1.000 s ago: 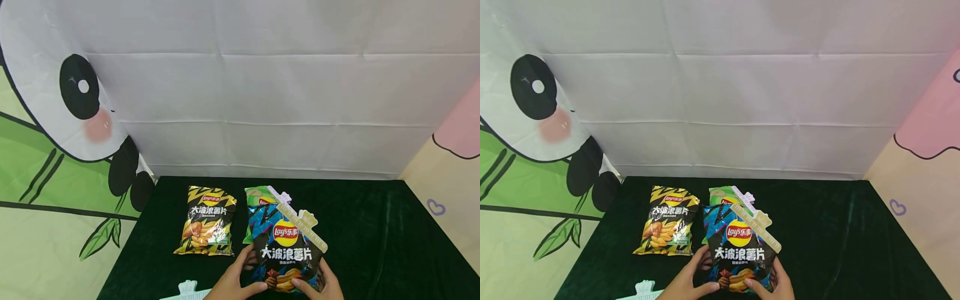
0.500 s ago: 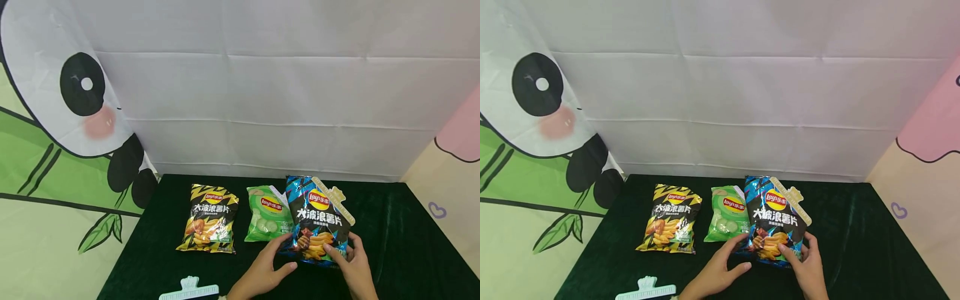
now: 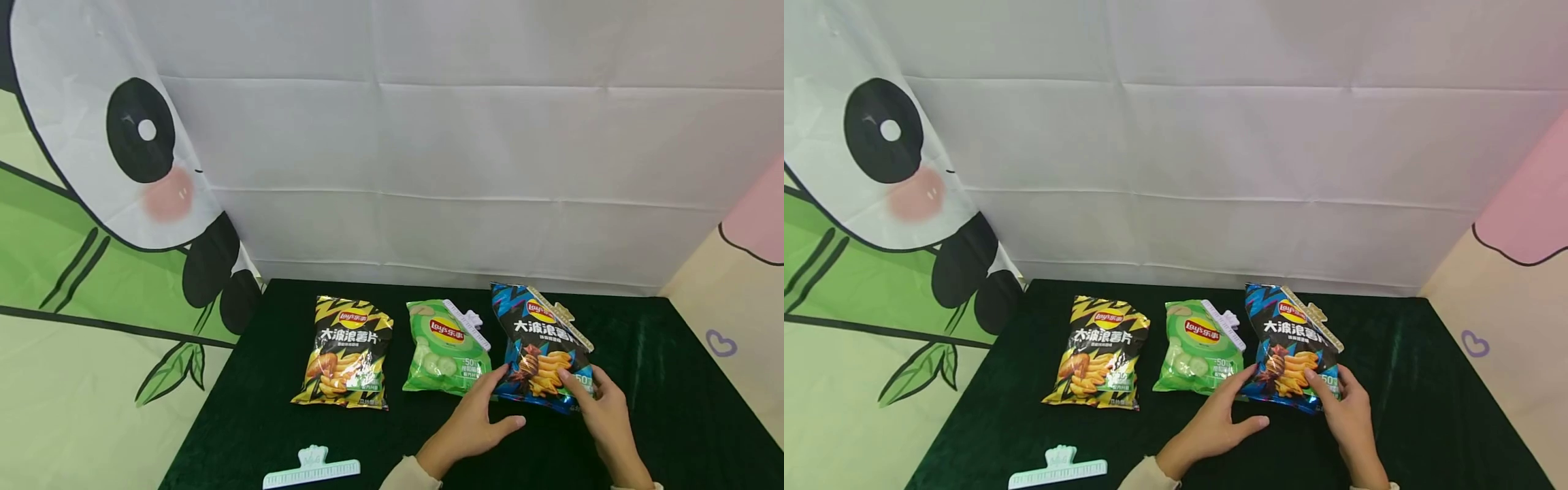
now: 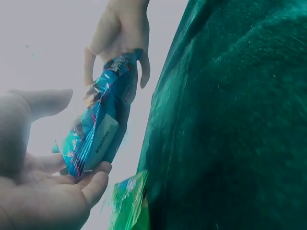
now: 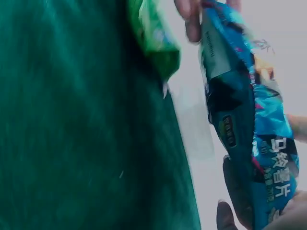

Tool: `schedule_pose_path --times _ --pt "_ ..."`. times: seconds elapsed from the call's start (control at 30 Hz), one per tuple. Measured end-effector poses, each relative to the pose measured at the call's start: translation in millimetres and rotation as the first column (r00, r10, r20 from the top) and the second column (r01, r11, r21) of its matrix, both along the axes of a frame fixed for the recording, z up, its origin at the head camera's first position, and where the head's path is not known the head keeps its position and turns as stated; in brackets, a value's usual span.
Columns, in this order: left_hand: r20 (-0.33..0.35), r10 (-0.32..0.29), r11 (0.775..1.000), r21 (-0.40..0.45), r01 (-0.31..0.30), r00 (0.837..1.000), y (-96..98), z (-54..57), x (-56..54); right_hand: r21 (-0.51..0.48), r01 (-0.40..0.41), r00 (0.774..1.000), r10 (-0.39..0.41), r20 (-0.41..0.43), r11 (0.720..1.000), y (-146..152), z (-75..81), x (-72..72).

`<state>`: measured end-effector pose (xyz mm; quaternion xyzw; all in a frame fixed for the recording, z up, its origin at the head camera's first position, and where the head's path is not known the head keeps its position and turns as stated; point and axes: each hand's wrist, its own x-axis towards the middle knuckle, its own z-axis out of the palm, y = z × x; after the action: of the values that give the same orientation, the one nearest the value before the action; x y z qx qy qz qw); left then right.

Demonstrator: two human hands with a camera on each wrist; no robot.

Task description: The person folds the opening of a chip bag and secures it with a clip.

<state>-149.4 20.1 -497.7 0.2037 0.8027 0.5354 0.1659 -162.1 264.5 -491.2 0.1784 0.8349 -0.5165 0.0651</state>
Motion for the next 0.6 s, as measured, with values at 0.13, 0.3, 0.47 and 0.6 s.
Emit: schedule_pose_path --times 0.13,0.3,0.47,0.6 --pt "-0.017 -0.008 0.999 -0.043 0.007 1.000 11.4 0.3 -2.2 0.029 0.001 1.000 -0.002 0.030 1.000 12.1 -7.4 -6.2" --pt "-0.012 -0.018 0.996 -0.086 0.017 1.000 23.1 0.3 -3.6 0.069 0.039 0.999 -0.041 0.029 0.997 22.5 -11.6 -9.2" --pt "0.013 -0.019 0.994 -0.105 0.020 1.000 29.2 -1.6 -7.8 0.114 0.055 0.998 -0.056 0.006 0.992 26.5 -11.9 -11.7" --pt "0.028 -0.018 0.993 -0.113 0.021 0.999 31.3 -5.5 -7.8 0.118 0.057 0.998 -0.059 0.015 0.991 29.3 -15.8 -12.5"
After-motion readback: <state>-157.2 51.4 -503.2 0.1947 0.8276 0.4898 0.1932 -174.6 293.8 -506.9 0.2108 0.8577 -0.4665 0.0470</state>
